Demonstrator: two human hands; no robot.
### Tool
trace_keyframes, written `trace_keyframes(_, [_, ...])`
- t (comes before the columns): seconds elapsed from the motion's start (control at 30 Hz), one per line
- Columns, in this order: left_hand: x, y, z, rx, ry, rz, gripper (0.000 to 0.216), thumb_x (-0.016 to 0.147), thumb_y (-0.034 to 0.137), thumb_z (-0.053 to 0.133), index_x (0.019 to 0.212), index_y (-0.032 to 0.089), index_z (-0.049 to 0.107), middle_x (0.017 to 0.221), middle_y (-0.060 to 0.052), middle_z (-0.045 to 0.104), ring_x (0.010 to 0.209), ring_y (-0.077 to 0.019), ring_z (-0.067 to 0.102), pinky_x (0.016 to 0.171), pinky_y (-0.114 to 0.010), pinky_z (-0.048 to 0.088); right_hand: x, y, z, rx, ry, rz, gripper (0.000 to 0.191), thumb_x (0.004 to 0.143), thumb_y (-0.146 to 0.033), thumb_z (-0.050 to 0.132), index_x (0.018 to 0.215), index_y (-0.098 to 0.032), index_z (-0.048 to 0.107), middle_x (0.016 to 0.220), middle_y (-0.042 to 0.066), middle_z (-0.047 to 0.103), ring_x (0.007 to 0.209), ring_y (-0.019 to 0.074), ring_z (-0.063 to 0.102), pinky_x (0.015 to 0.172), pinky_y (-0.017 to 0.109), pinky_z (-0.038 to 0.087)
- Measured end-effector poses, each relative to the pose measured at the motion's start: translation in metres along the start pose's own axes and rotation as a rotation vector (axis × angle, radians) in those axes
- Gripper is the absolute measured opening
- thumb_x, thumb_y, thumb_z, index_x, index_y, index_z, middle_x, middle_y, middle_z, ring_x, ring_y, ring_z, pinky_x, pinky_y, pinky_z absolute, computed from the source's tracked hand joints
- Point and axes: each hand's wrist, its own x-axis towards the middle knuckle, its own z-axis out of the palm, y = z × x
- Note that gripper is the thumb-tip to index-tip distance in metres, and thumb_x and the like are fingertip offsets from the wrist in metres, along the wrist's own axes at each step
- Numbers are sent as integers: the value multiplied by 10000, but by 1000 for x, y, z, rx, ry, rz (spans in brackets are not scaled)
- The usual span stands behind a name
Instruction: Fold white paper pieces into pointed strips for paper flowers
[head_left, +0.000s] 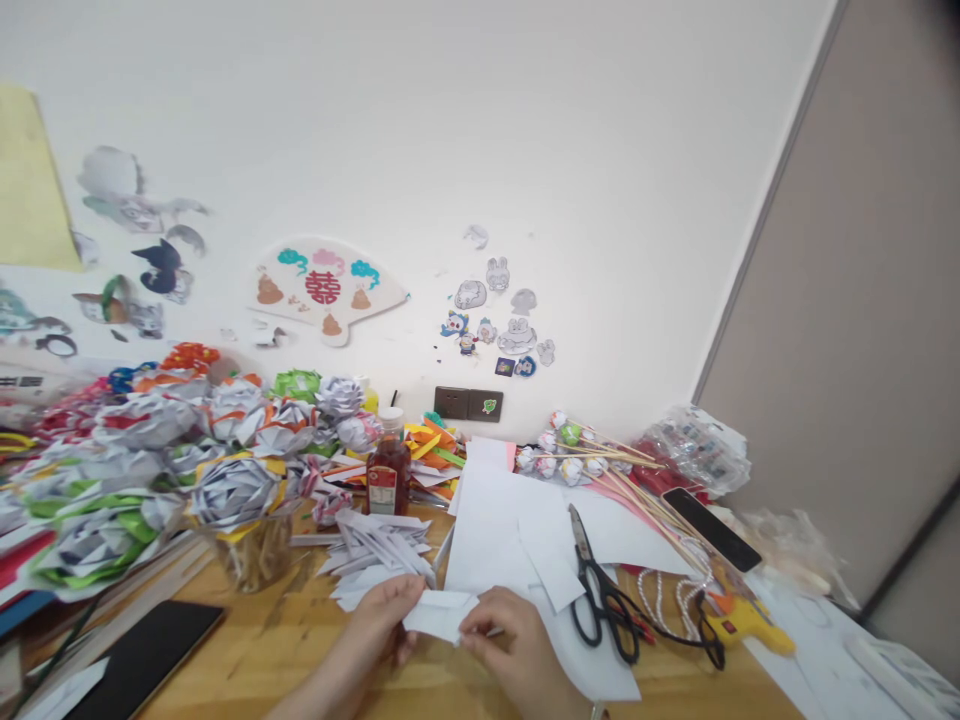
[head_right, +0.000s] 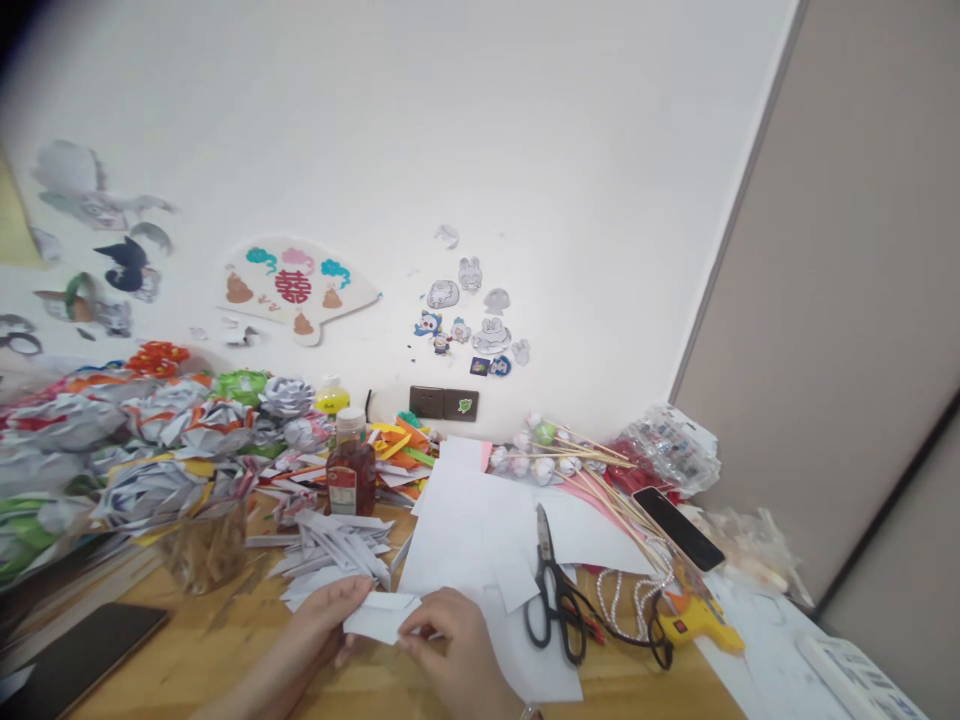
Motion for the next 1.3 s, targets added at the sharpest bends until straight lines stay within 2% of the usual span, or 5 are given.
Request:
trace_keyframes(0.33, [-6,6,6,196,58,-40,415,595,576,584,574,179,464,315,99,480,229,-30,320,289,-138,203,1,5,-4,8,-35,-23,196,762,-173,578,941,-220,643,824,39,598,695,155,541,629,236,431])
trace_keyframes(0.57, [-4,5,6,269,48,-57,446,579,605,574,658,174,487,319,98,498,239,-40,348,292,-139,210,1,5,-5,16,-25,-29,138,799,-258,549,821,-211,676,722,33,562,676,160,529,591,238,405])
trace_keyframes(0.77, [-3,-5,3,327,-75,-75,466,560,595,603,688,153,529,338,86,508,252,-47,366,292,-147,244,2,12,-4,111,22,-21,135,793,-272,557,771,-196,666,714,30,557,693,162,532,622,250,409])
trace_keyframes(0.97, [-3,-5,4,319,-53,-82,497,534,626,593,675,156,514,326,90,489,246,-53,360,281,-149,245,2,18,-2,200,36,8,129,756,-294,594,799,-184,646,775,42,565,725,166,541,601,243,423])
trace_keyframes(1.3, [-8,8,6,317,-53,-95,427,562,567,613,630,156,518,332,92,484,254,-41,326,305,-149,220,3,12,-1,221,55,36,143,752,-288,591,671,-171,610,682,20,541,665,159,512,606,254,400])
